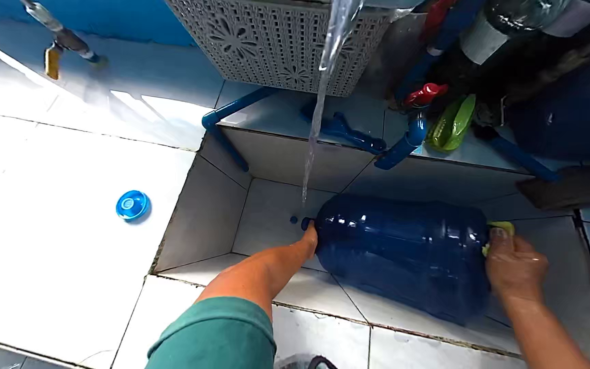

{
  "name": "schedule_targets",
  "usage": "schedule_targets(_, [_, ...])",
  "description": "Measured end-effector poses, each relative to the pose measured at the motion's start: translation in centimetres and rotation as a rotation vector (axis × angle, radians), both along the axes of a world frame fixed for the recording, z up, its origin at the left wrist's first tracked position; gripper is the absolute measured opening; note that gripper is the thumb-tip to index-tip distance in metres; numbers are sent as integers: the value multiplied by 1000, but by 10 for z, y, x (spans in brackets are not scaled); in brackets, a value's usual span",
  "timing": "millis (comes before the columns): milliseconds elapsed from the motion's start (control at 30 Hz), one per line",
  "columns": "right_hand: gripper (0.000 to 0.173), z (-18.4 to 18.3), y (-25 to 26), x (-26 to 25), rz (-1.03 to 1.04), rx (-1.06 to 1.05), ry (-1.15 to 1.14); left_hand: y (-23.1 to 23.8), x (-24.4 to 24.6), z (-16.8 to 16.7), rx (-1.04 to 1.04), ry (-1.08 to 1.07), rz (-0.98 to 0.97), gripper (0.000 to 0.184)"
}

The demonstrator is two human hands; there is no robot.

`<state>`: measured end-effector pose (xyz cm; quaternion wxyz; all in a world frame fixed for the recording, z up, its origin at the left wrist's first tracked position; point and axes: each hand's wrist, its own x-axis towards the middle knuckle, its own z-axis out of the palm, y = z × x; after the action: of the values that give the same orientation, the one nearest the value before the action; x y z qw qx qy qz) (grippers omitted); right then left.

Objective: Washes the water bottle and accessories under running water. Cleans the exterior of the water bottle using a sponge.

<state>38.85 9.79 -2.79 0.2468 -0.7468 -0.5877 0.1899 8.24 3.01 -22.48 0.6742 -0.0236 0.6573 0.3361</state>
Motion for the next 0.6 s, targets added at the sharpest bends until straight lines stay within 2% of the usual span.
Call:
schedule_targets(100, [42,2,-19,-43,80,91,30,-1,-52,21,-40,82,-112,68])
schedule_targets(167, [42,5,-32,-63,134,173,63,12,-90,56,16,95,-264,62])
schedule_targets(233, [45,15,-49,-85,232,263,28,26,-120,97,88,209,-438,61])
schedule_targets(300, [46,27,-70,-112,379,351,-44,42,-138,139,204,358,-478,62])
schedule_targets(367, [47,30,-91,-139,598,515,-13,60,-138,202,355,438,-534,57])
schedule_targets(433, [45,30,-113,-160,882,603,159,67,-125,272,530,479,-715,49])
schedule_targets(467, [42,29,-122,-165,1030,617,227,64,-116,296,625,508,-821,46])
schedule_targets(500, [39,29,-125,-166,1161,619,257,58,-105,311,718,549,-910,42])
schedule_targets(533, [37,29,-120,-162,1251,607,250,53,-97,314,764,566,-987,47])
schedule_targets(567, [37,29,-107,-154,1257,588,202,47,-90,309,755,572,-984,60])
schedule_targets(600, [38,28,-86,-143,1172,552,125,39,-83,301,754,579,-941,71])
